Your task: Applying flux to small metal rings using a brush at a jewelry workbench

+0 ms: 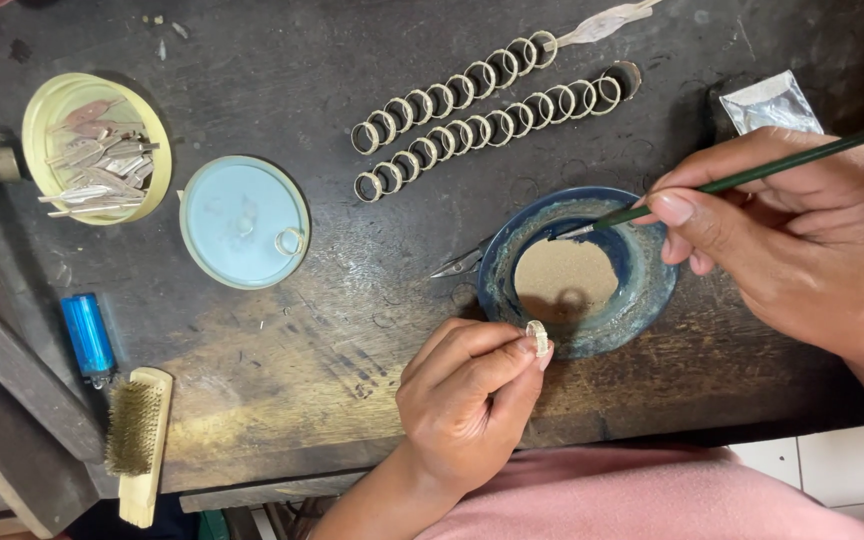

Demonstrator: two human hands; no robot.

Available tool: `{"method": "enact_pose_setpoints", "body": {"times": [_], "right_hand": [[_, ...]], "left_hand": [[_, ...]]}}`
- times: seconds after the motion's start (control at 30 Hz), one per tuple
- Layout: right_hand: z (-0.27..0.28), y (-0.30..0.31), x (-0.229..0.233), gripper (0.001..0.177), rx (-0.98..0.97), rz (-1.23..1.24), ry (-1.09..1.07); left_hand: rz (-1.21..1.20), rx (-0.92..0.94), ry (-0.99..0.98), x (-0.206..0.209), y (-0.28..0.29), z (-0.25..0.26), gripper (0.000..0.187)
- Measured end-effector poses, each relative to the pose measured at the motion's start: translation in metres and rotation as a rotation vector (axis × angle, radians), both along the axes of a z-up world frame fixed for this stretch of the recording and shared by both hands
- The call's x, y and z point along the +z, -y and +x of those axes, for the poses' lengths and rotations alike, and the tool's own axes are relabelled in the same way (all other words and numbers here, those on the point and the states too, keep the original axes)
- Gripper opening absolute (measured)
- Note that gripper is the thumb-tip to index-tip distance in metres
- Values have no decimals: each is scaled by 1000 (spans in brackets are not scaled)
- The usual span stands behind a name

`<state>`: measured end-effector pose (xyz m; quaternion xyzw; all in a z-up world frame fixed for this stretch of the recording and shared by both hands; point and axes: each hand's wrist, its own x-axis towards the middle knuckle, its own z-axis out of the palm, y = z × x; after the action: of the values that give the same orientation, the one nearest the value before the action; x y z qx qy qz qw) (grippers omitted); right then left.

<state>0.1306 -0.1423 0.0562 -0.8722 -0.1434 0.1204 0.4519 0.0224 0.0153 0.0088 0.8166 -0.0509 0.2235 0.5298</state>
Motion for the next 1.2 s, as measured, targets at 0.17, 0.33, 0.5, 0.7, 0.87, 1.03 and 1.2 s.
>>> {"method": "enact_pose_setpoints", "body": {"times": [0.17,0.33,0.5,0.7,0.87,1.03,1.2], "right_hand": [[-3,6,-11,5,-36,120,-74],[-4,8,-12,6,-57,153,-93],[-2,12,-15,8,10,109,-64],[-14,14,-5,14,54,269,-15],[-15,21,5,21,289,183,168],[-19,25,11,11,449,112,292],[-13,25,7,12,541,111,396]], "left_hand": [[13,20,-2,2,0,1,14],[4,76,2,2,0,0,13],[13,117,26,-2,1,-1,12],[70,151,59,-4,3,-4,11],[114,141,75,-4,4,-5,10],[225,150,101,-2,4,-5,9],[274,163,118,1,5,-2,6]]}}
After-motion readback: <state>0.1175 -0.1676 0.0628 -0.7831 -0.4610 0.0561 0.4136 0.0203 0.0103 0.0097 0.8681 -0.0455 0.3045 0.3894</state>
